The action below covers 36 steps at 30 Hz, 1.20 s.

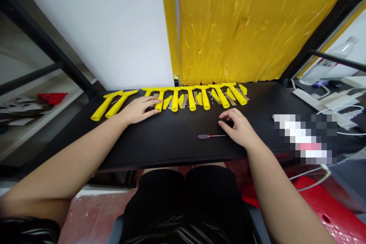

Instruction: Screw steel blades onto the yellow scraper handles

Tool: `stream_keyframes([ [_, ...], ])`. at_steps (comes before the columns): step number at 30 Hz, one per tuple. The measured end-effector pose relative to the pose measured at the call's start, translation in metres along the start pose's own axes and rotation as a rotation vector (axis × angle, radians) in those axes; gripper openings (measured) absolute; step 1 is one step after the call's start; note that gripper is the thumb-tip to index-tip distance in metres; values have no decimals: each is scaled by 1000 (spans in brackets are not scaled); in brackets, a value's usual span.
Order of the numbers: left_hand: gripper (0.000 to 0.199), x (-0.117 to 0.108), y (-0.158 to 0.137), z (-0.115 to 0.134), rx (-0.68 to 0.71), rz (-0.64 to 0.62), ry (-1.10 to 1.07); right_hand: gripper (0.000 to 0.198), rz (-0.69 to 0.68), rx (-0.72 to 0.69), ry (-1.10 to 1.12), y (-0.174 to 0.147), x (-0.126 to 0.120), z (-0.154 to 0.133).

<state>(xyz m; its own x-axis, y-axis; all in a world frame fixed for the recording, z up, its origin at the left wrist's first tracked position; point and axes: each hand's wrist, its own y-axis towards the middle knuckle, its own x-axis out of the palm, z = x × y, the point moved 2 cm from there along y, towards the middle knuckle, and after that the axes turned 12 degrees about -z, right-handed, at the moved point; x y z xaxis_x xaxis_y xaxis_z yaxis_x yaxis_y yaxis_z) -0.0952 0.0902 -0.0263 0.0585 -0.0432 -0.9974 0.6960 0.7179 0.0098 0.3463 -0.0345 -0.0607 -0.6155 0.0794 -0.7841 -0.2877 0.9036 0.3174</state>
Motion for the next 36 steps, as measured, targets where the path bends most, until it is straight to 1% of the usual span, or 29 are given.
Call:
stream_keyframes([
  [6,59,0,-1,1,1,5,-4,12,3,-2,-8,0,0,1],
  [14,62,0,-2,2,4,22,-66,12,-7,17,-2,0,0,0],
  [22,67,0,-5,-2,-39,48,-76,12,-13,10,2,0,0,0],
  [32,67,3,-5,-7,-17,44,-103,13,-13,5,-2,0,1,0],
  [36,68,-3,-7,-2,-13,54,-90,13,-11,-4,0,-1,0,0],
])
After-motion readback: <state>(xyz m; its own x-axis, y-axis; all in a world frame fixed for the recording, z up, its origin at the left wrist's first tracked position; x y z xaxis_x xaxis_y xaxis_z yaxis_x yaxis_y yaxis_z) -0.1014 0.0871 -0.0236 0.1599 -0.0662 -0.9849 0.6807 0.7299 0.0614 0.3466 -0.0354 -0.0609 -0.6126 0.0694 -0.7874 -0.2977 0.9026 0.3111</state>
